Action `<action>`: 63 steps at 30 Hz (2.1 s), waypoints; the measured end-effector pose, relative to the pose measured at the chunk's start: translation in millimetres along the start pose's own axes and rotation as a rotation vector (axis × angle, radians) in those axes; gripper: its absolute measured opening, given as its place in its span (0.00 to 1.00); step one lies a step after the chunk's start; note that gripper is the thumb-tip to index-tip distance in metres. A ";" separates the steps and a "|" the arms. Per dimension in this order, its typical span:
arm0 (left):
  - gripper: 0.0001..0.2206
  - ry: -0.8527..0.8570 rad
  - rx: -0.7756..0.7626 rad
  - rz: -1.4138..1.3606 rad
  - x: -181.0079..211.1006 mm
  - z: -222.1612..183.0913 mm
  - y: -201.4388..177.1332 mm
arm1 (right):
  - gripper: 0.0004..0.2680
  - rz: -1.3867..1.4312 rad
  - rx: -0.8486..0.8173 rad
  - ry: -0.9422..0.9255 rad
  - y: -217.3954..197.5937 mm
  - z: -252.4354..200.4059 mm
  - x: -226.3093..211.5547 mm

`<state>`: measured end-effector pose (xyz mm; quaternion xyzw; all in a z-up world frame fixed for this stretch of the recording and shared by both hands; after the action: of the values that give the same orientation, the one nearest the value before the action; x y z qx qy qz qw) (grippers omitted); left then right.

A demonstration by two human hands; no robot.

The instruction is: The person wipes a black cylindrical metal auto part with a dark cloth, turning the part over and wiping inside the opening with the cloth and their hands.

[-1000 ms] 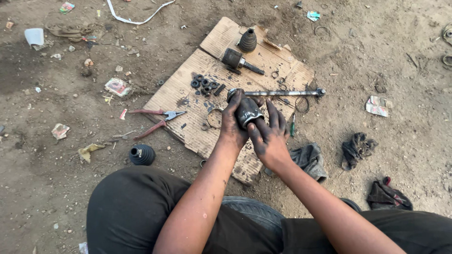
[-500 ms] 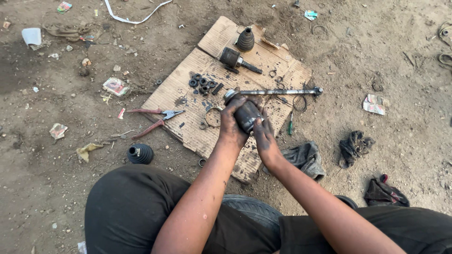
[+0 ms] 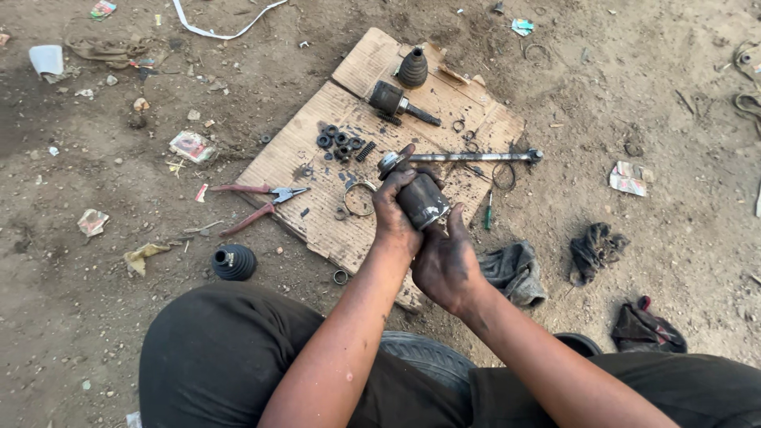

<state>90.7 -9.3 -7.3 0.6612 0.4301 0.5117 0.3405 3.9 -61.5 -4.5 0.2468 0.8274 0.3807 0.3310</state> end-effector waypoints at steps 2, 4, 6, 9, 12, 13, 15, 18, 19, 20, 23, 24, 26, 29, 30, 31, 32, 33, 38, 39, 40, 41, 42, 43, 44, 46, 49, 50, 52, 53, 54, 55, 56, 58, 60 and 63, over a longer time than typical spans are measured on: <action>0.33 0.009 -0.010 -0.035 0.8 -0.7 1.6 | 0.36 0.065 -0.028 0.026 7.9 -3.4 2.2; 0.32 0.014 -0.009 -0.053 2.1 -0.4 1.0 | 0.36 0.050 -0.041 0.020 14.1 -4.6 2.1; 0.31 0.010 0.004 -0.058 -1.1 1.0 -2.1 | 0.36 0.051 -0.042 0.026 16.7 -6.0 3.4; 0.27 0.019 0.057 0.003 -4.4 6.7 -14.9 | 0.36 -0.011 -0.022 0.025 15.4 -6.9 0.6; 0.19 0.145 0.079 0.108 6.9 12.4 -24.7 | 0.35 -0.008 -0.055 0.051 19.6 -5.8 4.5; 0.19 0.157 0.090 0.096 7.6 13.3 -27.7 | 0.35 0.007 -0.074 0.063 20.9 -6.6 5.6; 0.19 0.182 0.110 0.075 10.2 13.5 -29.7 | 0.36 0.016 -0.079 0.071 20.8 -8.8 5.6; 0.21 0.122 0.128 0.306 12.5 10.4 -22.6 | 0.39 0.010 -0.046 0.063 19.9 -10.9 1.6; 0.21 0.182 0.065 0.403 20.3 9.1 -10.5 | 0.40 0.005 -0.024 0.053 18.0 -12.2 -1.5; 0.22 0.242 0.001 0.498 27.8 7.5 1.9 | 0.42 0.029 -0.015 0.054 17.5 -12.9 -3.8; 0.22 0.382 -0.104 0.647 41.1 -2.4 27.6 | 0.46 0.101 -0.040 0.058 20.9 -16.5 -9.4; 0.22 0.424 -0.125 0.674 44.6 -5.4 33.9 | 0.47 0.123 -0.090 0.059 26.5 -18.0 -11.0; 0.22 0.439 -0.126 0.651 48.8 -9.1 37.3 | 0.47 0.116 -0.145 0.060 34.2 -20.7 -13.1; 0.23 0.422 -0.109 0.612 52.8 -8.7 37.6 | 0.48 0.079 -0.150 0.054 39.2 -23.8 -16.3; 0.23 0.407 -0.101 0.598 52.4 -7.1 37.2 | 0.48 0.096 -0.145 0.055 39.6 -24.6 -17.1; 0.23 0.354 -0.058 0.509 49.9 -3.3 31.7 | 0.49 0.111 -0.140 0.056 39.9 -25.2 -18.1; 0.23 0.302 -0.016 0.420 47.4 0.6 26.0 | 0.49 0.114 -0.119 0.062 38.5 -25.1 -18.2; 0.24 0.248 0.027 0.333 45.0 3.6 19.3 | 0.49 0.120 -0.098 0.069 36.9 -24.6 -16.7; 0.22 0.136 0.132 0.086 50.3 10.1 -7.8 | 0.47 0.077 -0.118 0.002 37.0 -18.7 -16.2; 0.21 0.139 0.162 0.028 52.1 11.4 -12.8 | 0.47 0.044 -0.125 -0.006 37.3 -17.0 -16.5; 0.20 0.142 0.147 -0.003 52.9 13.4 -12.4 | 0.46 0.011 -0.133 -0.013 37.5 -15.7 -17.0; 0.19 0.147 0.134 -0.034 53.9 14.7 -12.3 | 0.45 -0.012 -0.131 -0.030 36.7 -14.1 -18.6; 0.19 0.152 0.121 -0.065 55.3 15.4 -12.5 | 0.44 -0.034 -0.129 -0.046 36.1 -12.6 -20.5; 0.18 0.146 0.146 -0.069 55.6 15.5 -15.7 | 0.44 -0.056 -0.126 -0.065 35.4 -11.7 -22.8; 0.17 0.141 0.171 -0.073 56.0 15.0 -18.9 | 0.41 -0.066 -0.105 -0.084 33.1 -10.5 -26.1; 0.16 0.117 0.205 -0.069 55.1 13.4 -22.0 | 0.37 -0.085 -0.060 -0.130 27.9 -11.5 -35.3; 0.16 0.105 0.196 -0.064 58.9 9.0 -21.4 | 0.31 -0.110 -0.111 -0.210 33.5 -14.6 -56.1; 0.15 0.125 0.167 -0.074 61.8 8.8 -17.7 | 0.31 -0.165 -0.057 -0.234 28.8 -16.7 -65.5; 0.14 0.128 0.185 -0.070 65.6 12.8 -16.7 | 0.31 -0.276 0.045 -0.282 21.6 -18.2 -92.2; 0.15 0.102 0.245 -0.051 62.8 8.4 -25.3 | 0.30 -0.334 -0.012 -0.373 27.2 -24.4 -109.8; 0.15 0.076 0.305 -0.032 60.3 3.5 -34.3 | 0.30 -0.392 -0.069 -0.463 33.2 -33.3 -134.5; 0.15 0.085 0.299 -0.044 61.3 4.2 -33.8 | 0.33 -0.263 -0.022 -0.472 27.5 -34.3 -163.0; 0.14 0.094 0.294 -0.055 62.1 5.0 -33.3 | 0.36 -0.134 0.024 -0.479 21.3 -33.2 -189.9; 0.12 0.104 0.298 -0.075 61.6 7.7 -33.9 | 0.33 -0.380 0.033 -0.678 22.0 -54.3 -264.7; 0.10 0.111 0.326 -0.081 58.6 8.8 -42.1 | 0.29 -0.676 -0.076 -0.727 20.7 -71.8 -329.6; 0.11 0.191 0.150 -0.136 61.0 19.2 -36.3 | 0.23 -1.020 -0.128 -0.733 -21.7 -85.5 -399.1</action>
<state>107.7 61.0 -20.8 0.6023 0.5416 0.5144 0.2815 200.7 -377.7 164.0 -0.0846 0.6496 0.1146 0.7468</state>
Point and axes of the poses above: each hand's wrist, its own z-axis towards the middle knuckle, its own y-axis out of the palm, x = y × z, the point moved 10 cm from there along z, towards the middle knuckle, and after that the axes turned 4 degrees about z, right-handed, at the moved point
